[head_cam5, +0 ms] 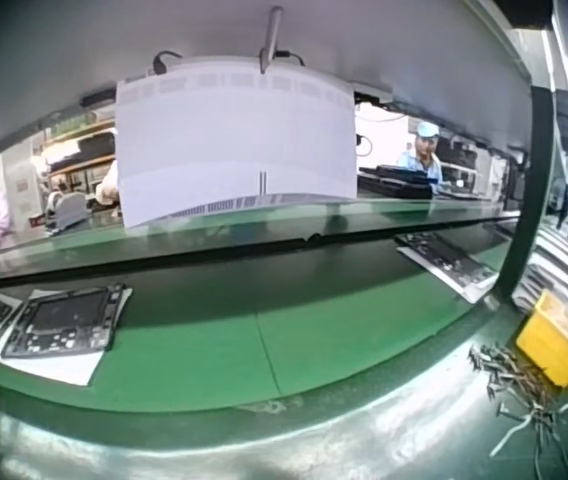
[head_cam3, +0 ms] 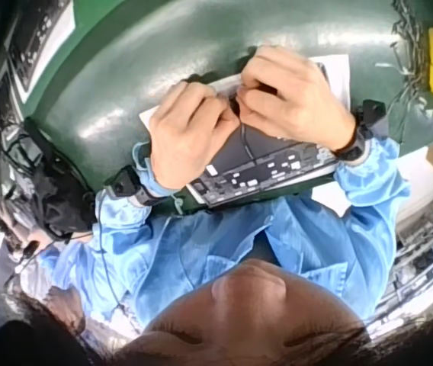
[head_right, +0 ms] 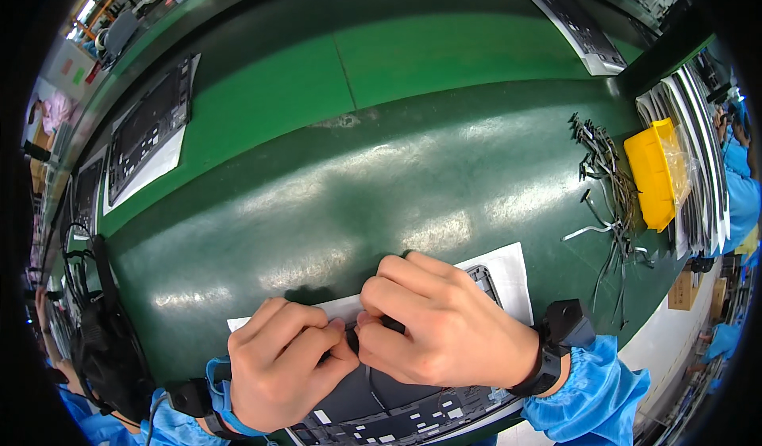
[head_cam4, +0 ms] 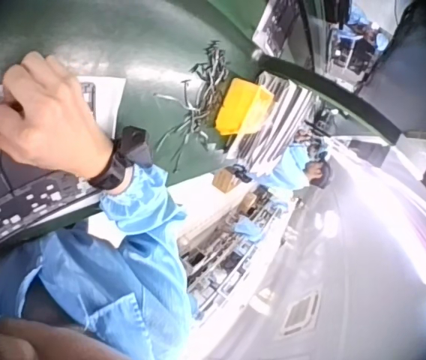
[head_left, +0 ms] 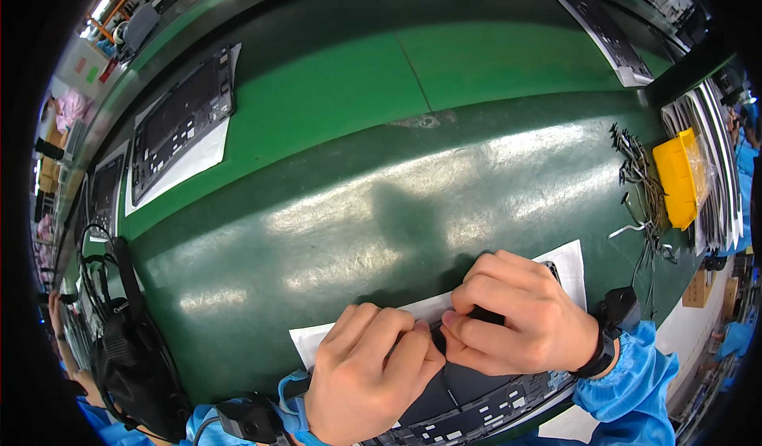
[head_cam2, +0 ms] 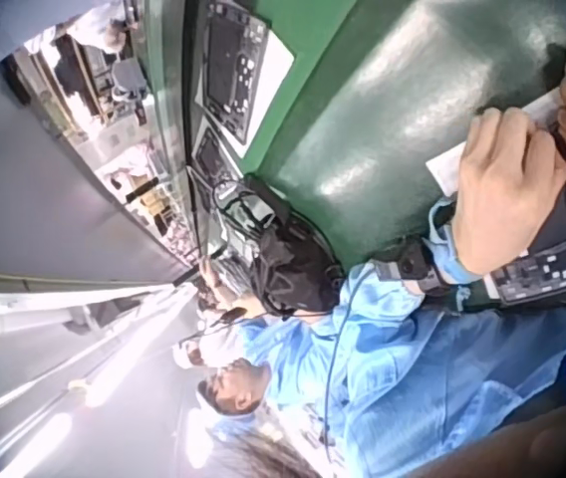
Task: Assembling internal components, ribbon cables, and adhesive strips onto plastic electronic panels on a factory production line.
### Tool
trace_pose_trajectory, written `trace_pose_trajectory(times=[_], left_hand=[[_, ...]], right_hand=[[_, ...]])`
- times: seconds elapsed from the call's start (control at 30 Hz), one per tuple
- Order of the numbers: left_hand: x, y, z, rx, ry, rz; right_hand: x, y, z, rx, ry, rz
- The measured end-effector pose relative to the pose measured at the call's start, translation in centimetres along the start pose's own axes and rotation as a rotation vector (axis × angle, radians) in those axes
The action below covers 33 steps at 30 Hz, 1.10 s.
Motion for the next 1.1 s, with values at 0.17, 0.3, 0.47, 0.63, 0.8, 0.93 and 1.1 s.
trace_pose_trajectory(times=[0.17, 0.3, 0.47, 0.63, 0.8, 0.93, 1.1], left_hand=[[-0.1, -0.4, -0.3, 0.041, -0.056, 0.058], [0.7, -0.5, -0.5, 0.047, -0.052, 0.066], [0.6, -0.5, 0.5, 0.071, -0.006, 0.055], [-1.6, -1.0, -2.0, 0.039, -0.02, 0.058], [-1.4, -0.6, -2.9, -0.014, 0.068, -0.066], [-2.0, -0.8, -3.3, -0.005, 0.092, -0.12], [0.4, -1.0, -2.7, 0.2, 0.001, -0.027]], right_hand=[[-0.5, 0.0, -0.1, -0.009, 0.018, -0.012], [-0.6, -0.4, 0.1, -0.036, -0.074, -0.042], [-1.7, -0.9, 1.1, 0.109, 0.234, 0.101], [-3.9, -2.3, 2.9, 0.351, 0.281, 0.279], [-4.2, -2.4, 3.6, 0.437, 0.266, 0.221], [-3.9, -2.3, 4.8, 0.503, 0.386, 0.203], [-5.9, -6.7, 5.3, 0.605, 0.24, 0.396]])
Point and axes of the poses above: each hand's wrist, its own y-axis towards the middle knuckle, its own x-axis out of the palm, z = x × y, the point moved 4 cm from there along y, towards the middle knuckle, and after that the axes turned 2 degrees about -y, right-handed, at the moved point
